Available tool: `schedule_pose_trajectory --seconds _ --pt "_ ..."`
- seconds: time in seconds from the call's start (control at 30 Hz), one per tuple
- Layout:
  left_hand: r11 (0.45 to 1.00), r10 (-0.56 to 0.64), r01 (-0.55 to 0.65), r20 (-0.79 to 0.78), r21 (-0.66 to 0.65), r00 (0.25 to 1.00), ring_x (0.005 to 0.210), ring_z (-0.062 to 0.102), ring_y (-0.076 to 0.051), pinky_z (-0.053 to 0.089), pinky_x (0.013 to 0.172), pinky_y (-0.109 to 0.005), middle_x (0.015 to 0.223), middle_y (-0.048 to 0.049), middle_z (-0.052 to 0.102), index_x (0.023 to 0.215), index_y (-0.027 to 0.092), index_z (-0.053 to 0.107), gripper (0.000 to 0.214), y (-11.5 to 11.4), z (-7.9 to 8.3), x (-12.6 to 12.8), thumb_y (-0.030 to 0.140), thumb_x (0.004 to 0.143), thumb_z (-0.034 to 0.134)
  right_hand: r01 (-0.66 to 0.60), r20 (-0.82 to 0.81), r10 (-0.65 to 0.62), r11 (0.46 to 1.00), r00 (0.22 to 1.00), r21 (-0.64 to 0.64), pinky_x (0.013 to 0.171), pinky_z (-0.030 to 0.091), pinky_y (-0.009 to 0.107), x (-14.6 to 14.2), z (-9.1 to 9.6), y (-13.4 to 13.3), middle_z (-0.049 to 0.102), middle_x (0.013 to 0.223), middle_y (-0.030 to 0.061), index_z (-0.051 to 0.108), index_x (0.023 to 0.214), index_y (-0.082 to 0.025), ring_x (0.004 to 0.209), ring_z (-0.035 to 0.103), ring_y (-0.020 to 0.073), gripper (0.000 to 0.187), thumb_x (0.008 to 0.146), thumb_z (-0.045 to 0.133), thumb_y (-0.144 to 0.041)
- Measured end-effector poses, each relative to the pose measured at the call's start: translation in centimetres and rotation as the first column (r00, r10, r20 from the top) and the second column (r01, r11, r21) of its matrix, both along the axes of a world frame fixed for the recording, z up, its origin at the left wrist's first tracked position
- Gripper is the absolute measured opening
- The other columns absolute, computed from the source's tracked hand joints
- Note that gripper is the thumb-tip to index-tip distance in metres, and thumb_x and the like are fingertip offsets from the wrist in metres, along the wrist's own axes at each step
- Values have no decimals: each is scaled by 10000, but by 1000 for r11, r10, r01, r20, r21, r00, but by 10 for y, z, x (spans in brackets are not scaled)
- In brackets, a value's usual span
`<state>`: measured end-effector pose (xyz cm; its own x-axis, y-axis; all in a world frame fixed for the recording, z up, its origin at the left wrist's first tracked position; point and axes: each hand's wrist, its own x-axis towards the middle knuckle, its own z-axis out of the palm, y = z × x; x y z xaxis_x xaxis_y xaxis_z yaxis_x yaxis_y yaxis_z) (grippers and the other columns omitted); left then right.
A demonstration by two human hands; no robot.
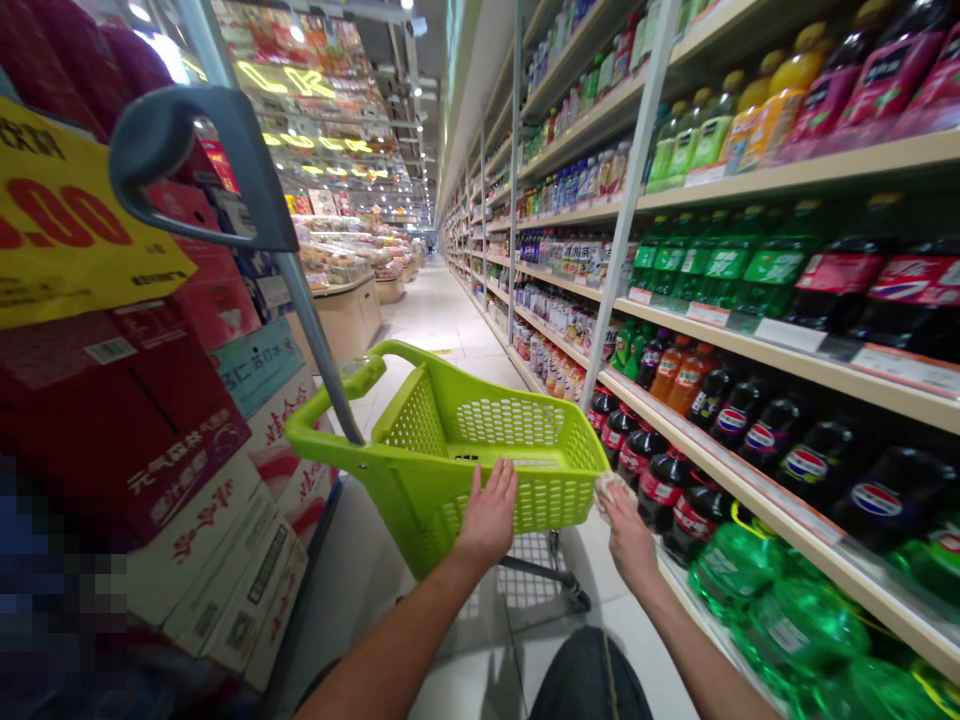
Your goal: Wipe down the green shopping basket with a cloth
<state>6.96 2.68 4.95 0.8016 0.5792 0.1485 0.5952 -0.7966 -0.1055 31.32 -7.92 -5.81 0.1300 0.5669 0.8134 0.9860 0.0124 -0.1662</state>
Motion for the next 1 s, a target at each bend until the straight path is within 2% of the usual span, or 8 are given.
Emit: schedule_pose_trajectory --seconds 0.1,0.3,0.47,0.53,0.7,0.77,0.93,1.0 --pt "1000 -13 13 6 21 1000 1346 82 -225 71 1072 -513 1454 -106 182 1349 80 245 616 2 0 -8 203 756 361 -84 16 85 995 996 -55 970 428 369 -20 -11 -3 558 1205 42 554 1159 -216 1206 416 158 540 731 317 14" --pt "999 5 -6 32 44 999 1346 79 -236 75 1070 -515 1454 -118 170 1346 69 247 620 3 -1 -17 202 753 368 -160 -20 161 987 987 29 1032 335 445 -59 39 26 444 1319 55 489 1228 -216 1260 334 188 546 764 296 -1" --pt "999 -18 17 40 27 999 1345 80 -241 95 1067 -513 1453 -120 171 1348 68 245 631 0 -2 -28 215 749 382 -221 53 226 972 973 -86 936 453 360 -80 1 25 575 1181 48 503 1214 -230 1170 458 167 455 811 371 -66" --pt "999 -17 15 36 43 999 1346 76 -238 97 1066 -513 1454 -119 165 1352 76 234 632 0 -2 -35 215 754 382 -256 40 263 958 964 -133 941 448 375 -88 -5 20 562 1199 41 474 1238 -239 1178 449 169 467 813 379 -74" --pt "996 37 -41 50 79 998 1347 47 -253 90 1058 -538 1458 -126 140 1360 75 213 645 7 5 -52 215 755 390 -283 15 283 959 959 -19 1035 324 454 -99 47 39 445 1318 60 434 1270 -224 1273 308 192 538 790 327 -8" --pt "994 63 -69 68 80 996 1347 50 -252 87 1060 -536 1459 -122 140 1359 75 218 639 10 7 -58 214 758 386 -265 29 265 964 964 -6 1028 338 444 -101 54 50 465 1300 68 455 1256 -217 1271 311 194 511 798 339 -21" --pt "992 73 -83 103 99 992 1347 57 -243 82 1067 -524 1461 -105 145 1359 87 225 635 13 6 -80 221 762 394 -296 86 308 946 947 -131 907 476 372 -115 2 41 578 1176 60 492 1224 -238 1157 471 183 449 821 374 -79" --pt "990 69 -81 102 118 992 1348 57 -239 85 1067 -518 1461 -102 151 1359 99 226 625 13 5 -88 228 770 394 -317 70 331 936 941 -153 904 479 378 -122 -1 37 556 1205 57 474 1239 -246 1160 468 184 474 818 355 -64"
